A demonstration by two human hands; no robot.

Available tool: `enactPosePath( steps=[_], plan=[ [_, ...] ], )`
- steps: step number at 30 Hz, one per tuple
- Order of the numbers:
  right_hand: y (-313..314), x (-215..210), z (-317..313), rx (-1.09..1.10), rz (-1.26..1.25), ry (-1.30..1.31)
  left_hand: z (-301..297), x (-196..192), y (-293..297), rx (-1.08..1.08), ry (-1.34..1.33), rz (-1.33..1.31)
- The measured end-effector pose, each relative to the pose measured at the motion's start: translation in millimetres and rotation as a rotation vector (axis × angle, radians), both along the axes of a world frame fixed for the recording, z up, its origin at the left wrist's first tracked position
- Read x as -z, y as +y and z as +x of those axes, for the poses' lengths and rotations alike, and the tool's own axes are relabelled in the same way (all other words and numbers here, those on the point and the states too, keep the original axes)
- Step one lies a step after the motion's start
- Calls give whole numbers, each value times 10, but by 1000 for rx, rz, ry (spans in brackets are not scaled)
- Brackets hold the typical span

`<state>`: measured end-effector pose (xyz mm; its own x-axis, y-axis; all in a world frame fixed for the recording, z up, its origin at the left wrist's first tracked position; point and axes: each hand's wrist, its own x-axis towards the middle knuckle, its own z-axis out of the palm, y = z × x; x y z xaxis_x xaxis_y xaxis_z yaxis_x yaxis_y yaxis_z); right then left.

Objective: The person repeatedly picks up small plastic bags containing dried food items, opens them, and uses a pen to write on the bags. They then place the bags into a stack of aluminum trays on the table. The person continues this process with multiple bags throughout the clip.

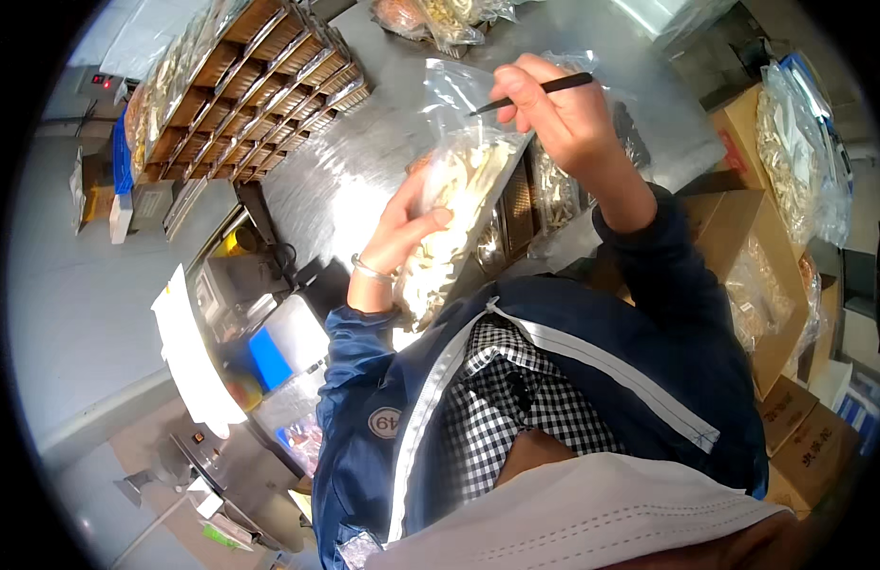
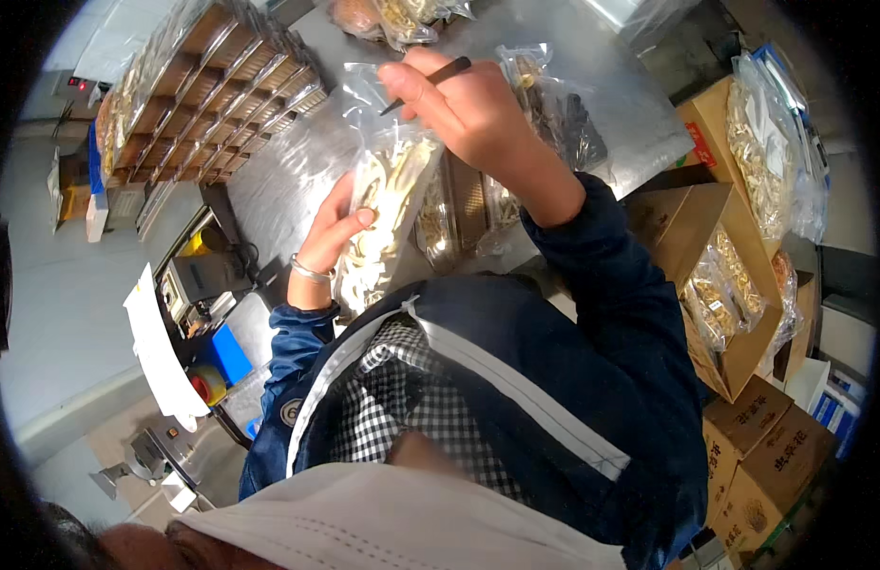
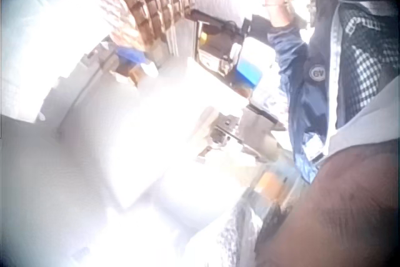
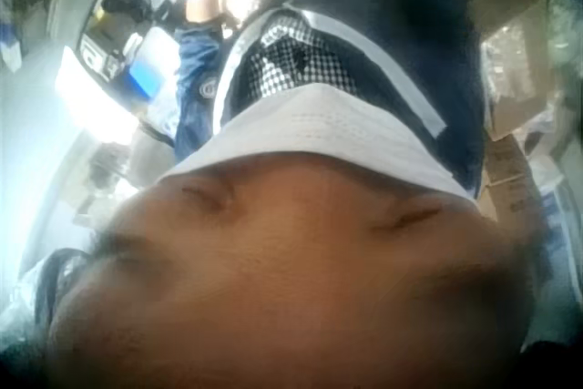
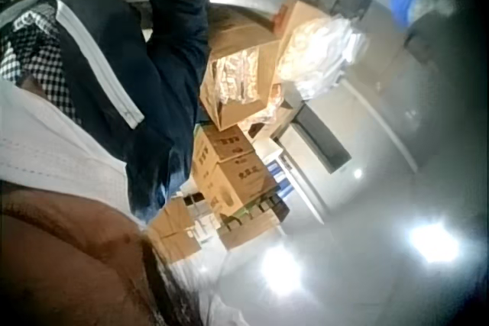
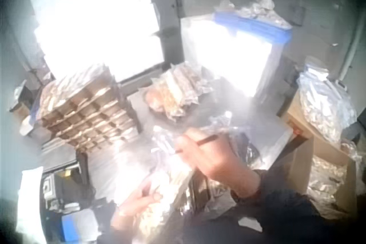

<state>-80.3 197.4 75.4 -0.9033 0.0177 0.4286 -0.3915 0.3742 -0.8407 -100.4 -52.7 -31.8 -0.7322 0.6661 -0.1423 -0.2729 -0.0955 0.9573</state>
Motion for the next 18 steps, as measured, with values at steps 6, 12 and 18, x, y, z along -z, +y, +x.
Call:
enactPosePath(
  steps=[6, 12, 18],
  plan=[
    [-102, 242, -81, -45, 403, 344, 123, -53, -12, -28, 34, -29],
    [-96, 463, -66, 4, -91, 140, 28, 55, -73, -115, 126, -123],
    [7, 275, 64, 26, -459, -73, -936, 315, -640, -875, -44, 203]
  ],
)
